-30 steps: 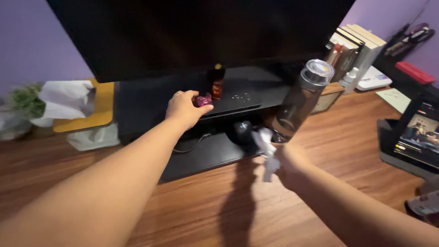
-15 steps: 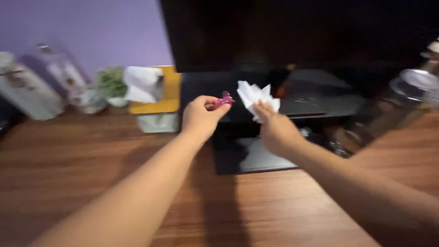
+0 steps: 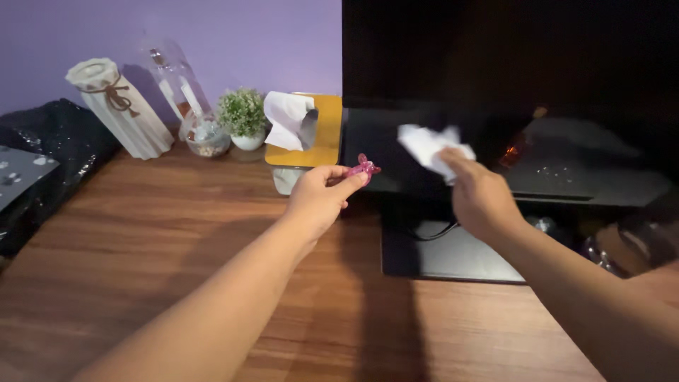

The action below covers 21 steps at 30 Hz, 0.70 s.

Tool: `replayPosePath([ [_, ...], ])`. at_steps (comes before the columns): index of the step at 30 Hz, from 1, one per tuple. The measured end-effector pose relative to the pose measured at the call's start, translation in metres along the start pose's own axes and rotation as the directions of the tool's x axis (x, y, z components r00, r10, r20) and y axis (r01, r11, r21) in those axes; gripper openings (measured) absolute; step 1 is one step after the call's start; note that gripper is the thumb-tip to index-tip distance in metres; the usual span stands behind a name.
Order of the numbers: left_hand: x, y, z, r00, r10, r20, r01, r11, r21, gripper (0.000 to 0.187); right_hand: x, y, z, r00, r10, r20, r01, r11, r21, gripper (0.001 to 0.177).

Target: The person tidies a desk by rearranging books in a row, placing small items like scissors and a notebook into holders, and then wipes the wooden surface with a cloth after spraying it.

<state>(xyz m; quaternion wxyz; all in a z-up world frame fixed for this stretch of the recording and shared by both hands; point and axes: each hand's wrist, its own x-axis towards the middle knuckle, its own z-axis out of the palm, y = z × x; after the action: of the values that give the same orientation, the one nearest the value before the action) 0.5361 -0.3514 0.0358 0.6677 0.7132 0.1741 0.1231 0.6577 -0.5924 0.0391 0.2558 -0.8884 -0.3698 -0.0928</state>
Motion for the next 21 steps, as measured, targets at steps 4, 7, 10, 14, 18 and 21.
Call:
replayPosePath([
  [4,0.000,0.001,0.005,0.998,-0.057,-0.017,0.056,0.998,-0.035,0.041,0.007,0.008,0.007,0.872,0.360,0.333,-0.321,0.932,-0.168,0.046],
  [7,0.005,0.004,0.009,0.997,-0.077,-0.027,0.076,0.996,-0.039,0.043,0.014,0.025,0.025,0.927,-0.316,0.203,0.323,0.946,-0.002,0.055],
  [10,0.009,0.007,0.001,0.997,-0.072,-0.030,0.071,0.996,-0.045,0.045,0.048,0.048,0.031,0.998,-0.070,-0.005,0.067,0.979,-0.190,0.051],
  [14,0.011,0.009,-0.007,0.997,-0.071,-0.005,0.071,0.997,-0.044,0.043,0.087,0.051,0.042,0.888,0.378,0.263,-0.264,0.886,-0.381,0.059],
  [18,0.012,0.016,-0.016,0.994,-0.108,0.033,0.109,0.994,-0.023,0.042,0.114,0.050,0.058,0.866,0.457,0.206,-0.330,0.829,-0.452,0.060],
  [21,0.008,0.021,-0.022,0.981,-0.191,0.010,0.191,0.981,0.031,0.041,0.103,0.065,0.062,0.940,0.282,0.190,-0.157,0.855,-0.494,0.057],
])
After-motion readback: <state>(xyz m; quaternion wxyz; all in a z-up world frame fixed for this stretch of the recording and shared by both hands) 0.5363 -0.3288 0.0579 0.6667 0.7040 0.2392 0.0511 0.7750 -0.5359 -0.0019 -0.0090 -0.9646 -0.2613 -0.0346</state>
